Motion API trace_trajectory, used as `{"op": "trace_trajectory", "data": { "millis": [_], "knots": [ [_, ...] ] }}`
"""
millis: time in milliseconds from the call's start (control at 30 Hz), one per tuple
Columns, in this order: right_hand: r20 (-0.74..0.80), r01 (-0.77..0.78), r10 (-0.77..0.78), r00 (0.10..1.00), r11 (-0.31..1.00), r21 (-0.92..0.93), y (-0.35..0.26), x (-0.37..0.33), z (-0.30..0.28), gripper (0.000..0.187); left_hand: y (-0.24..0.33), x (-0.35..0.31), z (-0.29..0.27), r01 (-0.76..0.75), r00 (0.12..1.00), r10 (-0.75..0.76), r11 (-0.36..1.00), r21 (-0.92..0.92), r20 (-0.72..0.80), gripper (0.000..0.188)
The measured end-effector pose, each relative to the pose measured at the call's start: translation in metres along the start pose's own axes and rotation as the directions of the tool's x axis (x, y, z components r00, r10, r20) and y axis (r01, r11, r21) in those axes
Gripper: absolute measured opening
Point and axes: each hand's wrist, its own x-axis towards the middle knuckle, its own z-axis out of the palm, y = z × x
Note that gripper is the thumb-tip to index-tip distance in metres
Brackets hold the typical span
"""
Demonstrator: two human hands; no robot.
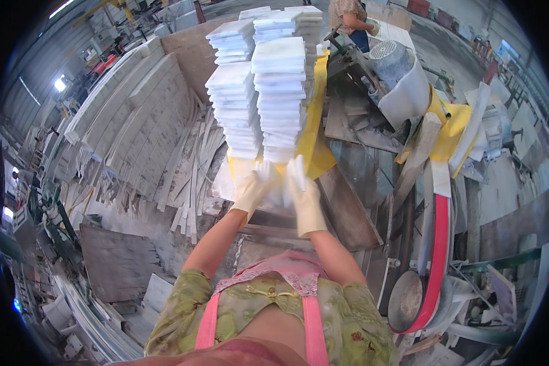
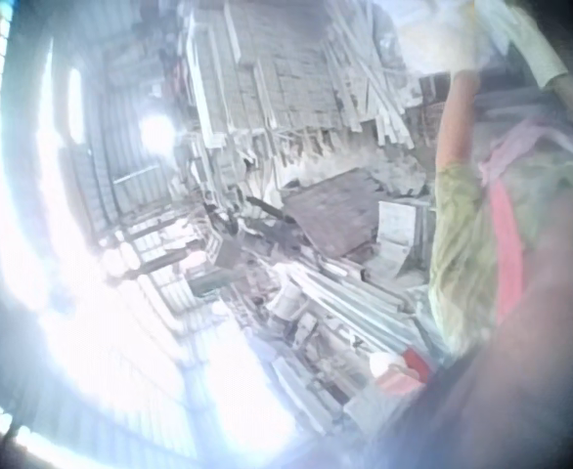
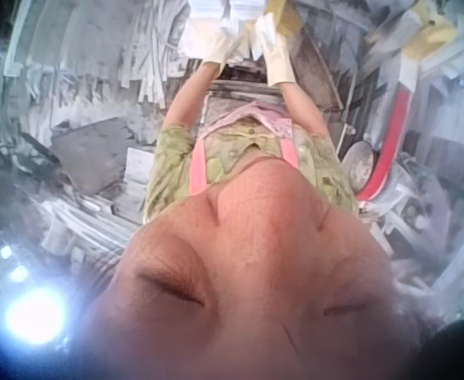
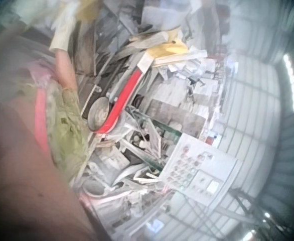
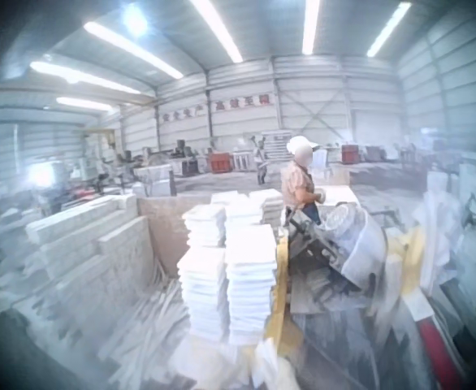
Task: The person repeatedly picks up white rectangular plaster pieces from a yellow tray and stacks them on a nearby pile. The hands move quickly between the tray and the stack, handling the pieces one at a time.
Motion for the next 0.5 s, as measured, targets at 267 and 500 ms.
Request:
{"op": "trace_trajectory", "data": {
  "millis": [267,500],
  "knots": [
    [0.02,-0.02,0.026,0.999,0.963,-0.268,0.033,0.019,0.05,0.062,-0.014,0.009,0.009,-0.087,0.996,0.087,0.993,0.08,0.008,0.072],
    [0.252,0.091,-0.072,0.965,0.994,-0.063,0.042,0.011,0.038,0.082,0.021,0.005,-0.02,-0.157,0.952,0.124,0.983,0.098,0.28,0.08]
  ]
}}
